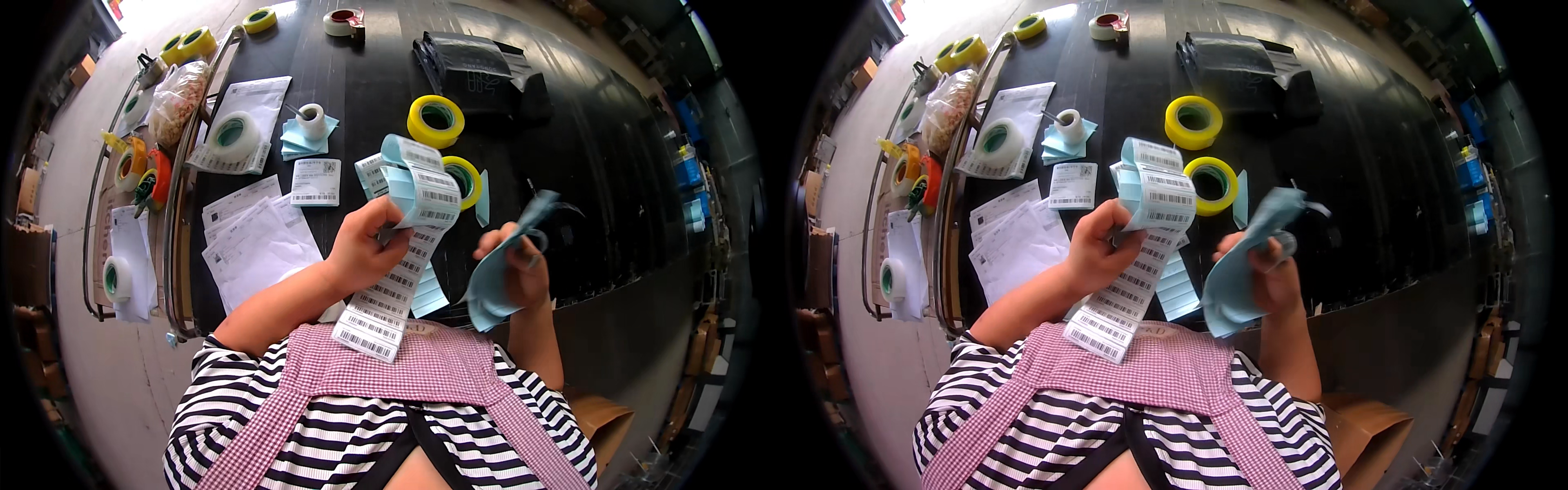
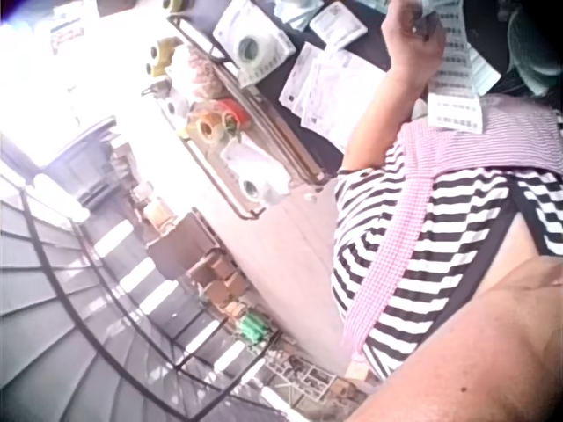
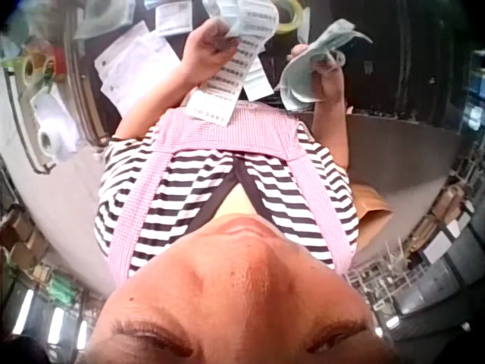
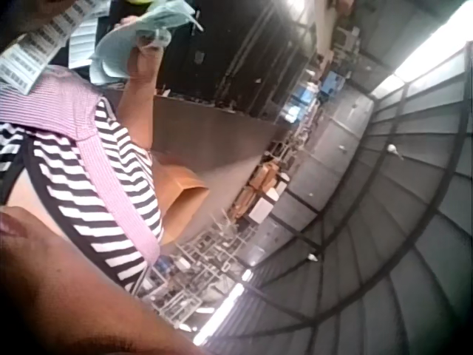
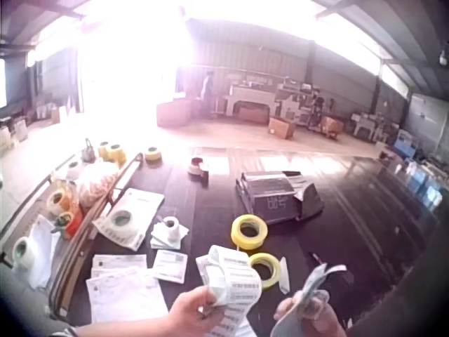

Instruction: The person organizes and peels adhesive labels from a roll on a work table, handling the paper strips by hand and arranging them near rolls of tape.

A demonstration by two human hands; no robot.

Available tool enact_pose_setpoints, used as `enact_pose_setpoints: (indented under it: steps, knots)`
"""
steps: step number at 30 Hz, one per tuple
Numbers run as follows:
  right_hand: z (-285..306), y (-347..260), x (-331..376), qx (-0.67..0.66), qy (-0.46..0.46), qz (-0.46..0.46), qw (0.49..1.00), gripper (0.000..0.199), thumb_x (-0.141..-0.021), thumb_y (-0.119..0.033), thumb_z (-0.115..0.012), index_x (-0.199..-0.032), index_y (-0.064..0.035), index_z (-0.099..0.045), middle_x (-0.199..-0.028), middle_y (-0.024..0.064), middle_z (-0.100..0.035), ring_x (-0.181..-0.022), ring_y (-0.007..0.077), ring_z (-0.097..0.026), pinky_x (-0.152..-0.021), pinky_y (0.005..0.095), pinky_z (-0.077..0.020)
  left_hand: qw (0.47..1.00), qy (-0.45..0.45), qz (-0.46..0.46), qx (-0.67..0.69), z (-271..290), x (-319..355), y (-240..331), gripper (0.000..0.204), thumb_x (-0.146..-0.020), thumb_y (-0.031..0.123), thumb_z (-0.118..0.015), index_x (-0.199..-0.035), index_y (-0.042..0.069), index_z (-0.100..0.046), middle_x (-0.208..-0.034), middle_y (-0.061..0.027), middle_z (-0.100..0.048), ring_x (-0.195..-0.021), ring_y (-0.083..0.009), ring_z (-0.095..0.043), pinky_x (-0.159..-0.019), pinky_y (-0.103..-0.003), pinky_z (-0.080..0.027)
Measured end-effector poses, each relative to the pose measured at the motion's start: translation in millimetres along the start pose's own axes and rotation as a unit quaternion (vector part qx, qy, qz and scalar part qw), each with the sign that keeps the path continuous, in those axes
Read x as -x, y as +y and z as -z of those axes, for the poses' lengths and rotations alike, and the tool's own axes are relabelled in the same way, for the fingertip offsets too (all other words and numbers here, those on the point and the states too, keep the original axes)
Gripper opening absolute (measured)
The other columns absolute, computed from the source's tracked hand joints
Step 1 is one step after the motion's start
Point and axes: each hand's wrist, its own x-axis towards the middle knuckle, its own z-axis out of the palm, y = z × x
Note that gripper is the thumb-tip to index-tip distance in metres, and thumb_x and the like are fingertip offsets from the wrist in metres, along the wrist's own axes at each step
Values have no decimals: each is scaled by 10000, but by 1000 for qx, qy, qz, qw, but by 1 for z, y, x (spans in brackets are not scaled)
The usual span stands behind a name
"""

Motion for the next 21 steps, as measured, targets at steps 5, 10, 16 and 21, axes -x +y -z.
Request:
enact_pose_setpoints:
  steps: [5,10,16,21]
  knots:
    - [-2,33,-7,77,101,39,991,359,-903,-140,-656,-1222,7,-582,-1195,144,-628,-1130,277,-605,-992,436,-475,982,2,-153,-114,-17,-14,9,669,-783,-93,-600,-1394,118,-428,-1103,-197,-591,-973,-363,-642,-817,-406,-536]
    - [6,20,-29,122,162,150,968,351,-861,-47,-690,-1191,-39,-573,-1138,67,-623,-1067,210,-599,-960,347,-470,952,-162,-156,-208,-36,-30,11,751,-791,-82,-559,-1479,134,-349,-1295,-214,-493,-1138,-396,-553,-899,-417,-505]
    - [-16,-18,-22,95,92,64,989,344,-872,-103,-676,-1193,-11,-594,-1160,133,-651,-1083,271,-624,-965,420,-483,991,83,-104,-9,-49,-26,12,764,-775,-44,-615,-1479,57,-335,-1357,-212,-459,-1255,-358,-476,-1036,-376,-420]
    - [25,9,-10,137,222,17,965,336,-923,-99,-600,-1240,3,-559,-1171,162,-648,-1078,301,-635,-943,411,-498,973,200,111,-9,-42,-2,-97,810,-777,37,-683,-1483,-4,-288,-1395,-221,-426,-1292,-342,-453,-1086,-355,-366]
